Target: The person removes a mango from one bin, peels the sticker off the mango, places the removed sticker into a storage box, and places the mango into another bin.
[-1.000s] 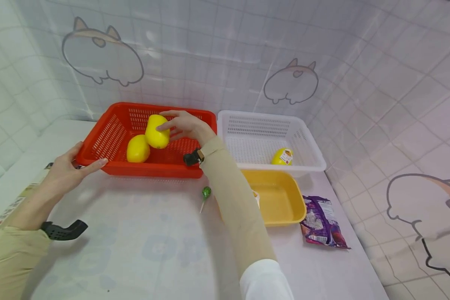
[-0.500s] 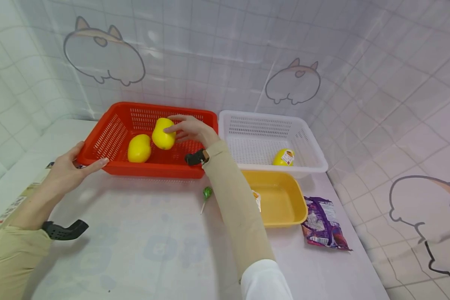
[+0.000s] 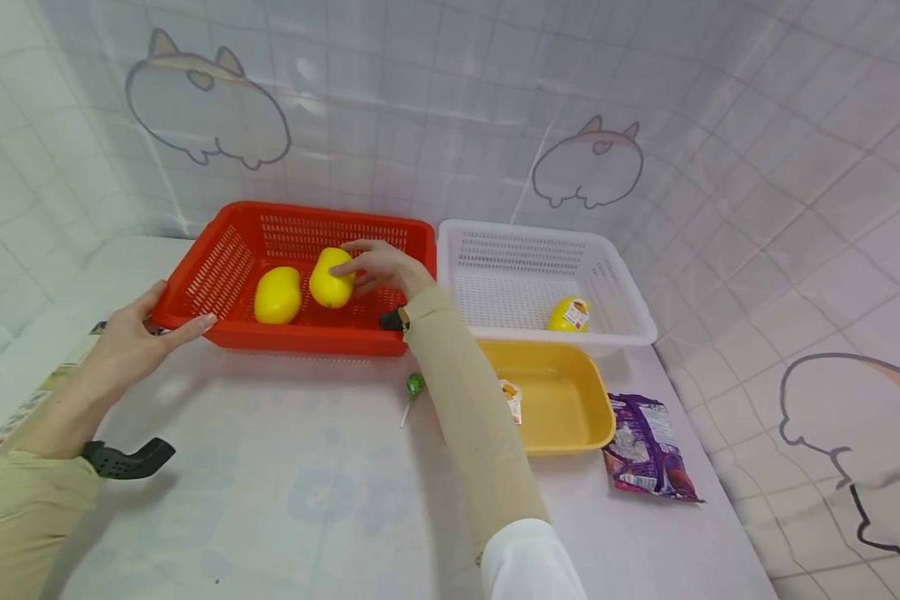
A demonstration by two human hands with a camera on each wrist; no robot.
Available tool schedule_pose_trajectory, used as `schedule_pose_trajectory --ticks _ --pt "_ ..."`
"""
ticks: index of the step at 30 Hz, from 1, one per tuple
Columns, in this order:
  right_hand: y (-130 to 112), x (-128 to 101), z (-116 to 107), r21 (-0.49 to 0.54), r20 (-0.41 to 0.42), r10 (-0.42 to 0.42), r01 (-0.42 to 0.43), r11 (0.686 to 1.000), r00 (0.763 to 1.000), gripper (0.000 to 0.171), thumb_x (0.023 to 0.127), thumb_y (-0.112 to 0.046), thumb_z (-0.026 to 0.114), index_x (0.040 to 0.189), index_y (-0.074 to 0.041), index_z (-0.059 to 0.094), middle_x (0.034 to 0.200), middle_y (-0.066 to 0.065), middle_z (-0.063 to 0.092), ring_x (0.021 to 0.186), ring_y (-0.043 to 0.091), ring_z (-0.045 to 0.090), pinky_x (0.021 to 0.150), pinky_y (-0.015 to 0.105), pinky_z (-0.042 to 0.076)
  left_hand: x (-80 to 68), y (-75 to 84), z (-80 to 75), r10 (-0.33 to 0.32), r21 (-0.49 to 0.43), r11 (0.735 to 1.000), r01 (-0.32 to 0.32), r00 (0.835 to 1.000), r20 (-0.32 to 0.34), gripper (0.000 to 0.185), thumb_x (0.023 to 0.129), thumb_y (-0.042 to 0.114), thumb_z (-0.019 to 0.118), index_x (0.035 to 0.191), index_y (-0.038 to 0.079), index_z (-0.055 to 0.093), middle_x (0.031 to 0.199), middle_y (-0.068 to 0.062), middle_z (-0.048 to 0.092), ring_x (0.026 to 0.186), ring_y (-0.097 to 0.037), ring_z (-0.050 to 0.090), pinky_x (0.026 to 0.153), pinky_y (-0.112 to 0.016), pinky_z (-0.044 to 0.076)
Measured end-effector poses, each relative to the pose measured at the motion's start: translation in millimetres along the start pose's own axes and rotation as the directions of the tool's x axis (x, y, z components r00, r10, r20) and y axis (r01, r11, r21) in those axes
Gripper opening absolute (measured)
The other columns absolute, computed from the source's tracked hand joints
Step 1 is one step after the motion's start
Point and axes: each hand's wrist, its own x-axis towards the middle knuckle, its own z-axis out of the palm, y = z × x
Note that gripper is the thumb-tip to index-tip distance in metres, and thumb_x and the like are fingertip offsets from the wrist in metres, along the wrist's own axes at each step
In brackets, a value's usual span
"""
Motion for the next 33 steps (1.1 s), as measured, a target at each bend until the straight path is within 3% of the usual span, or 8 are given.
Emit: schedule_pose_trajectory --ticks 14,23,33 --pt "4.6 -0.3 -1.0 -0.129 -0.005 0.031 -0.032 0.991 1.000 0.064 0.091 -0.019 0.074 0.148 -0.016 0.046 0.140 0.008 0.051 0.107 0.032 0.066 0.100 0.043 0.054 2.0 0.0 0.0 0.003 0.018 1.000 -0.003 1.000 -0.004 0.108 0.093 0.061 0.057 0.158 0.006 -0.010 0.161 -0.033 0.015 0.137 -0.053 0.027 0.102 -0.070 0.040" --pt "9.6 -1.2 -1.8 -0.301 0.037 0.088 -0.073 0.951 0.995 0.068 0.090 -0.025 0.075 0.149 -0.018 0.044 0.146 0.006 0.044 0.111 0.029 0.063 0.102 0.041 0.052 2.4 -1.0 0.3 0.012 0.021 1.000 -0.012 1.000 -0.008 0.108 0.093 0.060 0.057 0.158 0.006 -0.010 0.160 -0.033 0.017 0.136 -0.052 0.028 0.102 -0.070 0.040" --pt "11.7 -3.5 -1.8 -0.390 0.048 0.118 -0.090 0.917 0.992 0.070 0.089 -0.033 0.075 0.151 -0.022 0.043 0.145 0.006 0.047 0.113 0.027 0.063 0.098 0.039 0.055 2.0 -0.3 -0.3 0.012 0.016 1.000 -0.012 1.000 0.005 0.108 0.093 0.059 0.057 0.158 0.006 -0.010 0.161 -0.033 0.015 0.137 -0.053 0.026 0.103 -0.071 0.038"
